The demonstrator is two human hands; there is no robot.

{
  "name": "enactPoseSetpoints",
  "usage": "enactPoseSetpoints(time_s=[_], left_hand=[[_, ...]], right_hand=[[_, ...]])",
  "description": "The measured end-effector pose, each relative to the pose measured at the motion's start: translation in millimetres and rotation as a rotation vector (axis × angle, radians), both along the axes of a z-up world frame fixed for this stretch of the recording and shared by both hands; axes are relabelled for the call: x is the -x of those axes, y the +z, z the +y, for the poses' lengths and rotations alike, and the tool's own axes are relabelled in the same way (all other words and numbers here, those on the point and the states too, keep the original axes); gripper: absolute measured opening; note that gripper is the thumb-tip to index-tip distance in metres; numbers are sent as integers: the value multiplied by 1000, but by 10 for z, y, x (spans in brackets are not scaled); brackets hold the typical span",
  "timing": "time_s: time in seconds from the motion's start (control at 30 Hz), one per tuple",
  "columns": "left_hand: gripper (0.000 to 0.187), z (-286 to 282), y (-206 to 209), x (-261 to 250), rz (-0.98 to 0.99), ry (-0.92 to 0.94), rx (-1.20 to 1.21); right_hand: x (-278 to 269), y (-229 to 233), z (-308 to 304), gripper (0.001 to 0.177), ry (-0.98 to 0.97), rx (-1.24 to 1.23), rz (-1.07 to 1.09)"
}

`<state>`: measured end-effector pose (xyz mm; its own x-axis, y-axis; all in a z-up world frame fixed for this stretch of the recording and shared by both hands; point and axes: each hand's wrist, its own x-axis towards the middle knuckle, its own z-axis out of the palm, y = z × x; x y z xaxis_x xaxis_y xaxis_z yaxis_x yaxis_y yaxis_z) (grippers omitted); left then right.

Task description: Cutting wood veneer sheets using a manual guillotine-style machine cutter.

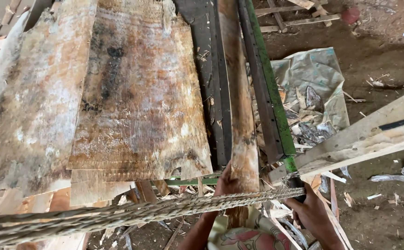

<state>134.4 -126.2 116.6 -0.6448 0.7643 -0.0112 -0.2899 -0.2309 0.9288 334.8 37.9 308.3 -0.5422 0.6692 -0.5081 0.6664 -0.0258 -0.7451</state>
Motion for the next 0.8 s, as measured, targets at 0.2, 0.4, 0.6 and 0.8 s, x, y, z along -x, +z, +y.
enactPoseSetpoints(time_s=[0.2, 0.4, 0.6, 0.8], left_hand=[[98, 39, -949, 8, -296, 107, 25], [102, 351, -1057, 27, -256, 114, -68], [111, 831, -1073, 518, -366, 152, 125], [104, 955, -537, 646, -139, 164, 435]], right_hand=[[5, -38, 14, 62, -32, 58, -37], [-44, -72, 50, 60, -9, -4, -5], [0, 163, -10, 63, -43, -9, -55], [-30, -193, -44, 61, -4, -156, -67]])
